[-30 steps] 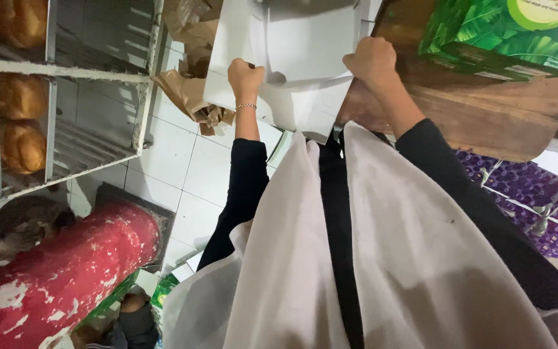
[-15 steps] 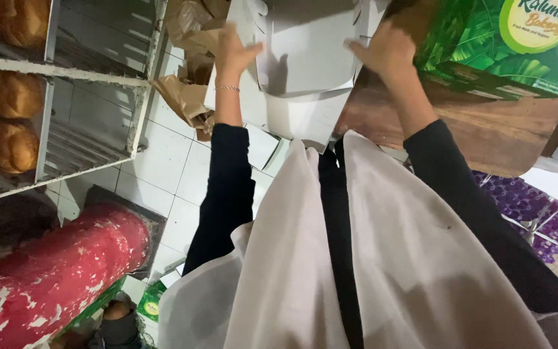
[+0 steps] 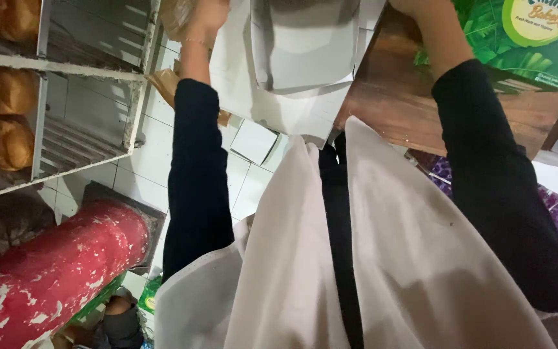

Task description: The person folds and assembles white cardboard boxes on a wooden table, then places green bakery product boxes into the white boxes and folds the flaps closed, setting finished boxes aside.

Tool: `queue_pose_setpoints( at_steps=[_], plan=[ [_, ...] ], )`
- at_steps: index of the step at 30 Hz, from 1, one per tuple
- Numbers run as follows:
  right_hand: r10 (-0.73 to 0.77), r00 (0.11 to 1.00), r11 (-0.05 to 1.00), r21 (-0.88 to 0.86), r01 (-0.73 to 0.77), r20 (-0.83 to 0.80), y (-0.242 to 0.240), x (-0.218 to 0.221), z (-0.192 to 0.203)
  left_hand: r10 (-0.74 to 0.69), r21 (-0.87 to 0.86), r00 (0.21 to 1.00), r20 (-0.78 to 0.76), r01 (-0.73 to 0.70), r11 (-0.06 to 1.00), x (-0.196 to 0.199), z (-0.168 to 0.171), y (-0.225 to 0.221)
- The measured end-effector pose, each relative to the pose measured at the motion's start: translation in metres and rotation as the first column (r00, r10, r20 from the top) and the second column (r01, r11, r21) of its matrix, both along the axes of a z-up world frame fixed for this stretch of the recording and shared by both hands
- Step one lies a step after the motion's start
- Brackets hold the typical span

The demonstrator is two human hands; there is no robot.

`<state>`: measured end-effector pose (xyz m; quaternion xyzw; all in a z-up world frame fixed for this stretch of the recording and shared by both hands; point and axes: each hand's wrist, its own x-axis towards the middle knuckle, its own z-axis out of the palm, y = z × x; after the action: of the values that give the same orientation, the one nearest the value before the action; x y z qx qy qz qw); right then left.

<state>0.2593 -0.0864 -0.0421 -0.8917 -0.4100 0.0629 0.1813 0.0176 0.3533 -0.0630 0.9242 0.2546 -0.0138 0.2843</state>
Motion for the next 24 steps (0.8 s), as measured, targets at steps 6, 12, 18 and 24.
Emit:
queue_pose_setpoints(
  at_steps=[6, 12, 18, 24],
  plan=[
    [0.147, 0.989, 0.989, -0.023, -0.147, -0.023, -0.003, -0.002, 0.003, -0.332, 0.304, 0.899, 0.287, 0.244, 0.921, -0.023, 0.054, -0.05],
    [0.227, 0.971, 0.968, 0.088, -0.234, 0.078, 0.001, -0.057, 0.042, -0.127, 0.083, 0.989, -0.075, 0.133, 0.988, -0.041, 0.116, -0.114],
    [0.28, 0.94, 0.932, 0.29, -0.217, -0.197, -0.007, -0.095, 0.063, 0.12, -0.279, 0.956, 0.268, -0.042, 0.959, -0.074, 0.04, -0.113],
    [-0.19, 0.413, 0.949, -0.058, 0.311, -0.891, 0.003, -0.124, 0.023, 0.432, -0.732, 0.9, -0.058, -0.332, 0.595, -0.074, 0.05, -0.139]
  ],
)
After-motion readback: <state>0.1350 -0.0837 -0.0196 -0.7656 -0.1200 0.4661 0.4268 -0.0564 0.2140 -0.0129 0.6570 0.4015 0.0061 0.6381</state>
